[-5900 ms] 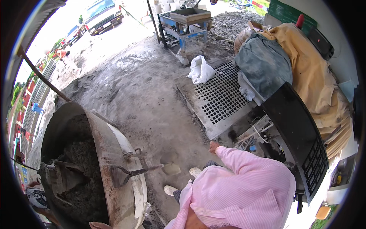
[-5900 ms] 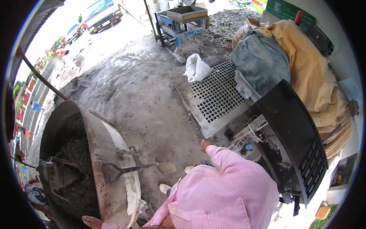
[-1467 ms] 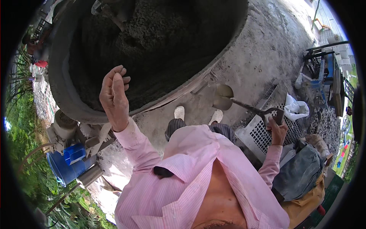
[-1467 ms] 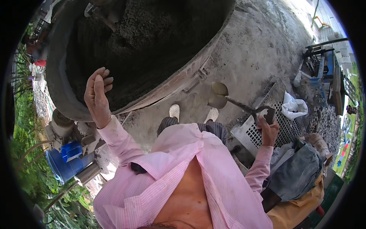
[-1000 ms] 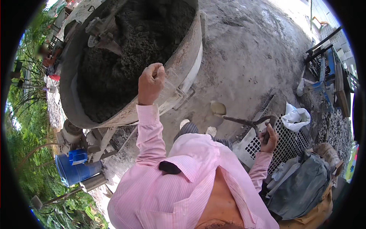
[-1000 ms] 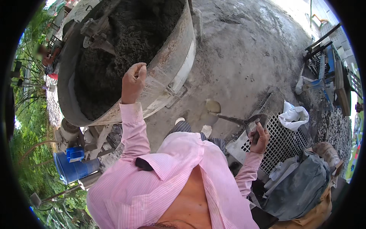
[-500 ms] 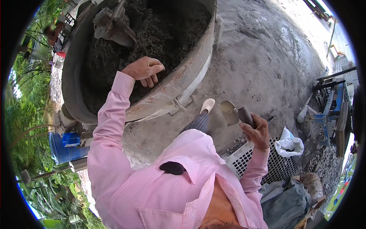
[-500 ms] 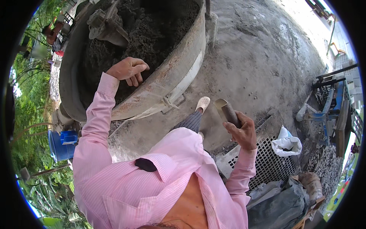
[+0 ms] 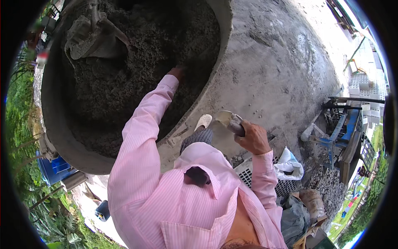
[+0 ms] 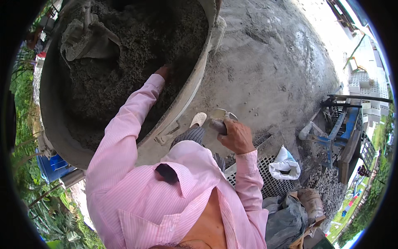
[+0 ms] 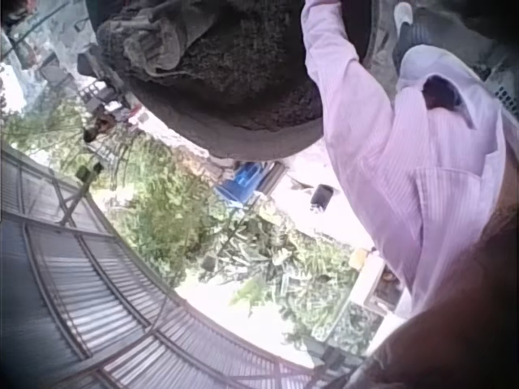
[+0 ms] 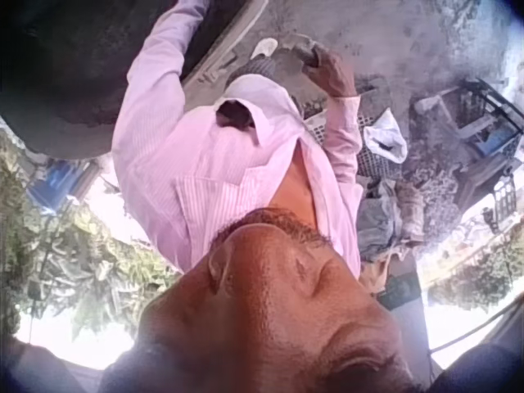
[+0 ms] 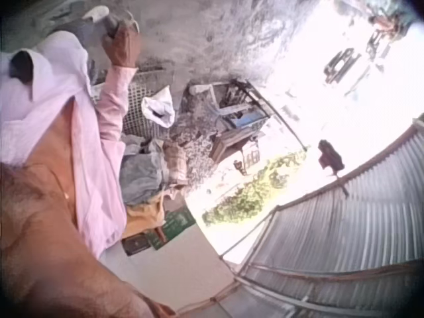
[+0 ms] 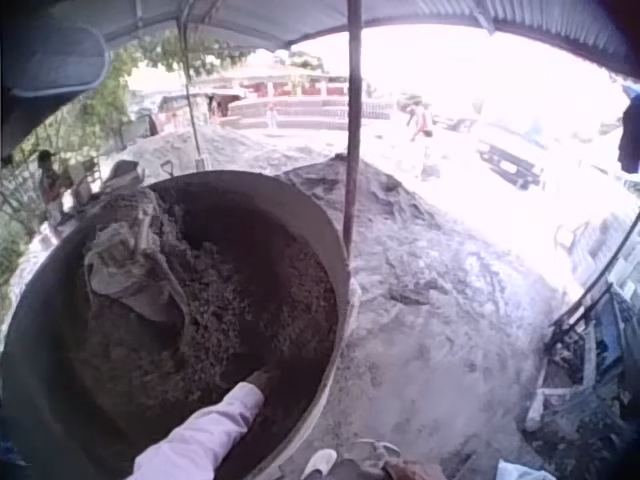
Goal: The recorder uses a shovel to move material and interacts with a motorized concrete mixer to mix concrete.
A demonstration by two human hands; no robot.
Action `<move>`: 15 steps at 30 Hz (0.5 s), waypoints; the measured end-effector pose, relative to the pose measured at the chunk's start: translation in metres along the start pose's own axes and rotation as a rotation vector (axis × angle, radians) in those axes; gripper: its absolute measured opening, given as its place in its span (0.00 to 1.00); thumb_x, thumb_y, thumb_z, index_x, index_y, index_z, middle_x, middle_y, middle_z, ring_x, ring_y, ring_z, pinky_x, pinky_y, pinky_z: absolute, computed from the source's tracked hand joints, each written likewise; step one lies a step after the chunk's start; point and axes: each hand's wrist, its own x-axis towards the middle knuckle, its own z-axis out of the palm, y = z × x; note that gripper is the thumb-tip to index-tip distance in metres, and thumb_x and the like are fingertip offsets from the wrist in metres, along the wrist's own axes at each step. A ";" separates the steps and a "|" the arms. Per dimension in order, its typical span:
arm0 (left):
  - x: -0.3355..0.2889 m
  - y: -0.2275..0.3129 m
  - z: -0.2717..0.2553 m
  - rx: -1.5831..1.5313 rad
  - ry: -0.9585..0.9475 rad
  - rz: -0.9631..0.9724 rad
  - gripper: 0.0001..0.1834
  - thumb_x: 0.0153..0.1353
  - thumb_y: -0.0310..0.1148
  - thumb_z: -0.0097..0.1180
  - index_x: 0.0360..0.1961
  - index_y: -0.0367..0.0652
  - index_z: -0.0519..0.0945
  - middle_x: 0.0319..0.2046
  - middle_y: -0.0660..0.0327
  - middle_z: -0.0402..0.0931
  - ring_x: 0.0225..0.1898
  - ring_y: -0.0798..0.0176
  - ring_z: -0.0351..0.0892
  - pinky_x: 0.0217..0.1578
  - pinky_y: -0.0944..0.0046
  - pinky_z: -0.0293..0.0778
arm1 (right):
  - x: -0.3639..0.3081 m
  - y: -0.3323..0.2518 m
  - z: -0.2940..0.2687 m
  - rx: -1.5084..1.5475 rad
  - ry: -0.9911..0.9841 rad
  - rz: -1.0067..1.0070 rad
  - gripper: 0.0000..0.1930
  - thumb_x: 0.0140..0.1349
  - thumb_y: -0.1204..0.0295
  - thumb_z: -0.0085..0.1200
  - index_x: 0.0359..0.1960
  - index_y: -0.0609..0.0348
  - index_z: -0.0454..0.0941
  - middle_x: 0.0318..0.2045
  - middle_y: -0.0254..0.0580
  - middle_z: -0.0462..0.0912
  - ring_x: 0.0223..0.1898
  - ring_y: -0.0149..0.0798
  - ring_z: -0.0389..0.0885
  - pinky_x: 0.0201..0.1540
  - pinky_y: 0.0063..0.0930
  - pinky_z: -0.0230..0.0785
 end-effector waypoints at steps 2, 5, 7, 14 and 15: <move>0.013 -0.008 0.001 0.014 -0.022 -0.021 0.26 0.62 0.35 0.53 0.63 0.56 0.73 0.54 0.44 0.76 0.55 0.39 0.77 0.56 0.48 0.74 | 0.008 0.007 -0.005 0.059 0.065 -0.007 0.20 0.41 0.63 0.64 0.38 0.57 0.79 0.26 0.53 0.82 0.31 0.56 0.83 0.37 0.46 0.74; 0.004 -0.004 -0.019 -0.001 -0.093 -0.027 0.27 0.61 0.36 0.56 0.63 0.52 0.72 0.51 0.44 0.78 0.54 0.41 0.78 0.56 0.48 0.74 | 0.006 0.034 -0.017 0.072 0.033 0.062 0.21 0.40 0.64 0.64 0.39 0.56 0.79 0.28 0.50 0.84 0.33 0.54 0.84 0.39 0.45 0.75; -0.025 0.018 -0.068 -0.077 -0.019 -0.032 0.25 0.58 0.36 0.61 0.58 0.45 0.75 0.44 0.45 0.82 0.49 0.45 0.82 0.51 0.51 0.76 | 0.003 0.046 -0.024 0.087 0.026 0.097 0.21 0.40 0.64 0.64 0.38 0.56 0.79 0.28 0.50 0.84 0.33 0.54 0.84 0.39 0.44 0.74; -0.148 -0.008 -0.094 0.049 -0.465 -0.382 0.26 0.52 0.37 0.66 0.53 0.43 0.77 0.46 0.49 0.82 0.51 0.46 0.81 0.52 0.54 0.75 | -0.022 0.098 -0.044 0.167 0.082 0.233 0.17 0.43 0.64 0.64 0.34 0.59 0.79 0.23 0.51 0.80 0.27 0.54 0.81 0.34 0.42 0.71; -0.162 -0.019 -0.076 0.052 -0.466 -0.383 0.26 0.52 0.37 0.66 0.53 0.43 0.77 0.46 0.49 0.82 0.51 0.46 0.81 0.52 0.54 0.75 | -0.026 0.102 -0.044 0.178 0.111 0.259 0.17 0.44 0.64 0.64 0.33 0.61 0.78 0.21 0.51 0.78 0.25 0.53 0.79 0.32 0.41 0.69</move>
